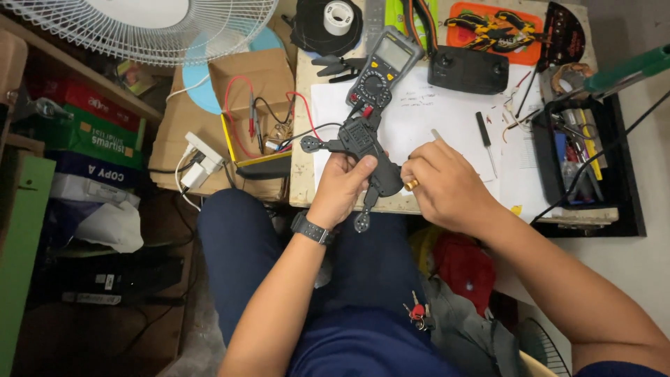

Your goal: The person holds a small black quadcopter drone and uses a screwdriver to remove screws from the top cover. They unscrew multiple fasteners, set them aside, and continue removing additional screws from different positions on the drone's body.

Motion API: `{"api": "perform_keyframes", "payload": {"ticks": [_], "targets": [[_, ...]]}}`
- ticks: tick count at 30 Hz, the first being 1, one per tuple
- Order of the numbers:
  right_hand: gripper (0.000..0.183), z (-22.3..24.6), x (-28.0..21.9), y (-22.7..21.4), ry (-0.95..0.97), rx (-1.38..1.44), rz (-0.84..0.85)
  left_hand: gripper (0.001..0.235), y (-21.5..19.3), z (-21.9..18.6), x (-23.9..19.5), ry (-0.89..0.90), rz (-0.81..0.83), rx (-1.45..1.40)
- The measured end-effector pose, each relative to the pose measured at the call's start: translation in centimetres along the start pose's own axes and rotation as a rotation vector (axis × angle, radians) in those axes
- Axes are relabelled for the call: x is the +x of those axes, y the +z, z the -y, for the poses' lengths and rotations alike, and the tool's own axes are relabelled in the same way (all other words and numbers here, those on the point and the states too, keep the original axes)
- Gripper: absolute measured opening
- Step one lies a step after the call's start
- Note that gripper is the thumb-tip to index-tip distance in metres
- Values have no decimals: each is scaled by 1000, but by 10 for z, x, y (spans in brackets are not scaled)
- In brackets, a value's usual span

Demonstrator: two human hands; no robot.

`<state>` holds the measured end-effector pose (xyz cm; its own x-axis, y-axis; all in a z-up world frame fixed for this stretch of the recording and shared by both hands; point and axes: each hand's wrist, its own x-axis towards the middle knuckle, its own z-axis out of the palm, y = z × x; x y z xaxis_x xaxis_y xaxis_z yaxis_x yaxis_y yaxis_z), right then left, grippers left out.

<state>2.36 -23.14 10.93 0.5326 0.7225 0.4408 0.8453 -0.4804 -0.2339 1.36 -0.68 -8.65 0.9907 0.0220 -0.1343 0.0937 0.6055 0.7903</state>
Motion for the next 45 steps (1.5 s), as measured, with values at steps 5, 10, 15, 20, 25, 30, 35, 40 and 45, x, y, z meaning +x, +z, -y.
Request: {"api": "perform_keyframes", "payload": {"ticks": [5,10,15,20,25,30,35,40,45], "targets": [[15,-1,0,5,20,23,-41,64,-5,8,4,8,1,-2],[17,3,2,4,9,16,-65,69,-13,19,8,-8,-3,23],[18,-3,-3,9,4,-37,-70,73,10,-16,-3,-14,10,21],[10,-3,-4,8,-13,-72,-80,75,-2,3,4,-8,32,4],[6,8,3,-6,-26,-82,-83,75,-10,15,8,-7,30,20],[11,15,6,-26,78,145,-27,66,49,-69,-22,-12,16,-32],[33,21,17,-67,292,477,-61,54,56,-77,-30,-20,31,-73],[19,24,11,-71,328,753,-178,41,81,-106,-41,-54,68,-92],[67,27,4,-25,138,702,-425,31,91,-126,-52,-32,23,-32]]}}
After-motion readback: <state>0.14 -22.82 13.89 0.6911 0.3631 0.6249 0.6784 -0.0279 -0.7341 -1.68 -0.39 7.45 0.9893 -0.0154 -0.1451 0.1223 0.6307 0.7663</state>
